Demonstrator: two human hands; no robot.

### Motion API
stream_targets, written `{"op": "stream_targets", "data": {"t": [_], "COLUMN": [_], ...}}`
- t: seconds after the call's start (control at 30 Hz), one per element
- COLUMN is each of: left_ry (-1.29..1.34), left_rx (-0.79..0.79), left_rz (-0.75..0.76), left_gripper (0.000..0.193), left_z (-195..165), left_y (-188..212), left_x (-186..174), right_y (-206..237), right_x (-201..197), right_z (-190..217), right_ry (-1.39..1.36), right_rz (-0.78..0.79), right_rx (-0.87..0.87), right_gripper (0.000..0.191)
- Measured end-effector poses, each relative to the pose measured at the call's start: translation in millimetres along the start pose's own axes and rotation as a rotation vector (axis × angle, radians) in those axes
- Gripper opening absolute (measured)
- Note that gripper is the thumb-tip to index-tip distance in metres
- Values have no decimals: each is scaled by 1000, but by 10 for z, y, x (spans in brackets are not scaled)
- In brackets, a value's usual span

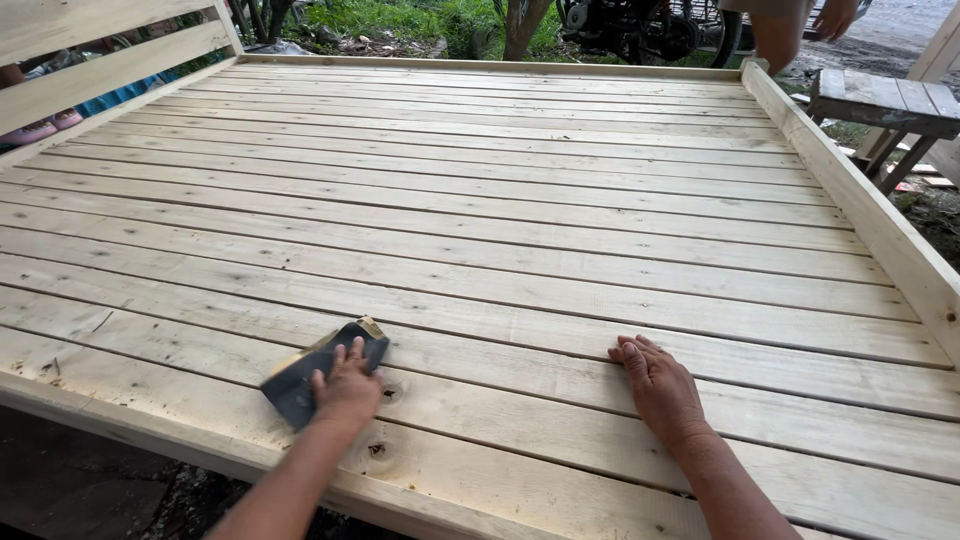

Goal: The person sands the slatted wooden surface of a large furniture frame using a sanding block wrapped in sandpaper, moving it back and forth across the planks while steadying the frame with the other hand. They work across different sections of the panel, repositioning the sandpaper and continuing to sand the wood surface.

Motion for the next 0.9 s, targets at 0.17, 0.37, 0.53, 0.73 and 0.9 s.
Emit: {"op": "stream_targets", "data": {"t": [0.17, 0.37, 0.53, 0.73, 0.9], "left_ry": [-630, -483, -13, -63, -36], "left_rx": [622, 513, 26, 664, 563], "left_rz": [-119, -416, -8, 126, -34], "left_gripper": [75, 70, 71, 62, 56], "left_z": [-1553, -1227, -261, -1856, -1586], "left_y": [1064, 633, -269, 974, 781], "left_x": [746, 168, -338, 510, 287], "right_y": [-16, 16, 64, 15, 15], "right_x": [11, 24, 114, 155, 151], "right_z": [93, 52, 43, 91, 66], "right_ry": [60, 67, 97, 158, 109], "right_rz": [-23, -3, 50, 25, 18], "right_rx": [-90, -89, -56, -91, -69], "right_gripper": [55, 56, 59, 59, 59]}}
Point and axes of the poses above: each hand's wrist, its own y-axis away from the middle knuckle, its own x-axis out of the palm, z = x × y, the point moved 9 cm from there along -y, towards the middle knuckle, and after that the axes turned 10 degrees about -x, right-handed, at the moved point
